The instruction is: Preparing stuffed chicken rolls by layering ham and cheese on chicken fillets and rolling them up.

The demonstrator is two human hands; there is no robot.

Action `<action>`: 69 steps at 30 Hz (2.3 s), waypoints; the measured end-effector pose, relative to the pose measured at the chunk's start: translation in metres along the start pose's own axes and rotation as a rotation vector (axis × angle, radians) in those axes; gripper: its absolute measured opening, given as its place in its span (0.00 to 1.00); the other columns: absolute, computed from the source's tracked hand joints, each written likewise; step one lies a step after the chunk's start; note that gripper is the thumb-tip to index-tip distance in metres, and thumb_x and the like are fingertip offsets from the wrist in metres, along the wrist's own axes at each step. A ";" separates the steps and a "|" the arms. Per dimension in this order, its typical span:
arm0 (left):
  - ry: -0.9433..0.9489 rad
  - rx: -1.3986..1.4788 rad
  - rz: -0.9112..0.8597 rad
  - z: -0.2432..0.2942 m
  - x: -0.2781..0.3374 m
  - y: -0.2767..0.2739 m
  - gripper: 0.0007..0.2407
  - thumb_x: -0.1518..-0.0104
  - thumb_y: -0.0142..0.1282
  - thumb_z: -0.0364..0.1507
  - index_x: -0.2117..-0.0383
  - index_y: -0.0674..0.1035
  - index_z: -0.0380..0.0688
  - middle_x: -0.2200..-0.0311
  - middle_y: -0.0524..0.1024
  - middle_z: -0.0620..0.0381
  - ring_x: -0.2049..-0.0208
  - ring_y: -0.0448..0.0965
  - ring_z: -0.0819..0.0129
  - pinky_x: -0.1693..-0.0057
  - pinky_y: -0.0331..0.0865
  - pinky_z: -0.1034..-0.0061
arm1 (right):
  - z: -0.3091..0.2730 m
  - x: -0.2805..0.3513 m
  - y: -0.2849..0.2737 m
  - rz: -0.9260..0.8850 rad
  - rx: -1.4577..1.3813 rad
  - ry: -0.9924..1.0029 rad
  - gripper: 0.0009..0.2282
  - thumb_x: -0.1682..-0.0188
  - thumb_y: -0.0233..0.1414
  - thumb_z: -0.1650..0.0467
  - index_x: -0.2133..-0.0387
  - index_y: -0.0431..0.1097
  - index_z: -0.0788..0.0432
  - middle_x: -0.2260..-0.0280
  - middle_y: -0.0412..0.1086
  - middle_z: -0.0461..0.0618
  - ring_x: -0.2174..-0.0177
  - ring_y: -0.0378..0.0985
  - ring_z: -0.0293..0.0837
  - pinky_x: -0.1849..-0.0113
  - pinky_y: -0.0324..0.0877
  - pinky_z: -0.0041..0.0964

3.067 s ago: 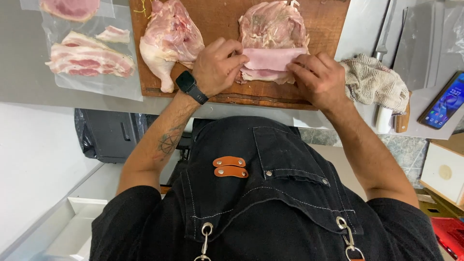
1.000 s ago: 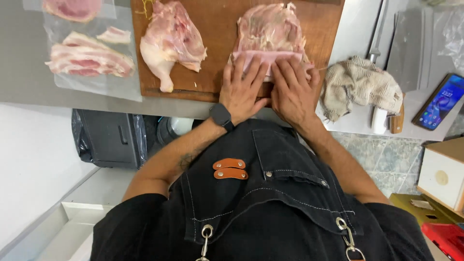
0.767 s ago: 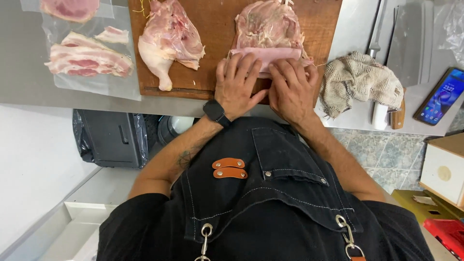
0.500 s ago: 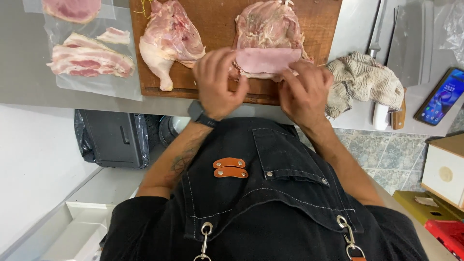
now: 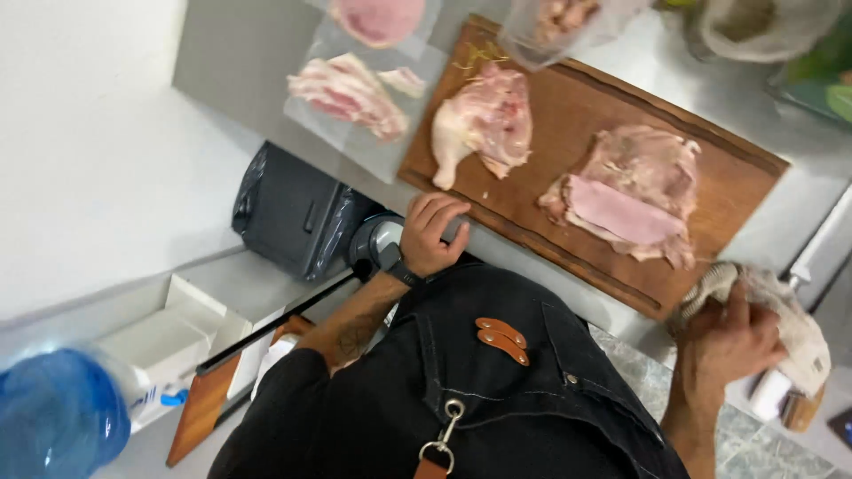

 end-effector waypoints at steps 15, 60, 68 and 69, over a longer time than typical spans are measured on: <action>-0.222 -0.436 -0.226 -0.417 -0.202 -0.014 0.22 0.37 0.54 0.39 0.35 0.74 0.54 0.41 0.79 0.55 0.47 0.76 0.43 0.49 0.70 0.47 | -0.057 -0.024 -0.045 0.115 -0.041 0.061 0.09 0.29 0.74 0.75 0.51 0.81 0.68 0.60 0.82 0.61 0.64 0.86 0.57 0.63 0.79 0.47; 0.148 -0.259 -0.407 -0.460 -0.321 -0.010 0.11 0.52 0.52 0.14 0.64 0.74 0.43 0.74 0.75 0.47 0.75 0.72 0.42 0.73 0.56 0.53 | -0.649 -0.401 0.023 -0.382 -0.531 -0.337 0.20 0.49 0.67 0.56 0.58 0.76 0.62 0.56 0.63 0.54 0.58 0.67 0.55 0.60 0.73 0.51; 0.184 -0.271 -0.530 -0.454 -0.337 -0.009 0.12 0.47 0.61 0.13 0.59 0.79 0.40 0.61 0.80 0.43 0.63 0.78 0.40 0.62 0.69 0.53 | -0.647 -0.407 0.033 -0.474 -0.670 -0.188 0.24 0.59 0.71 0.58 0.53 0.72 0.53 0.55 0.71 0.49 0.57 0.69 0.55 0.57 0.62 0.52; 0.178 -0.267 -0.532 -0.456 -0.338 -0.007 0.12 0.47 0.63 0.12 0.59 0.82 0.41 0.59 0.81 0.44 0.61 0.79 0.41 0.60 0.70 0.54 | -0.649 -0.407 0.031 -0.441 -0.626 -0.189 0.30 0.59 0.72 0.58 0.47 0.67 0.54 0.56 0.75 0.49 0.59 0.73 0.55 0.57 0.62 0.51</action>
Point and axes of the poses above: each hand's wrist, its own x-axis away from the middle knuckle, its own y-axis out of the palm, z = x × y, the point moved 2 cm from there along -x, towards the middle knuckle
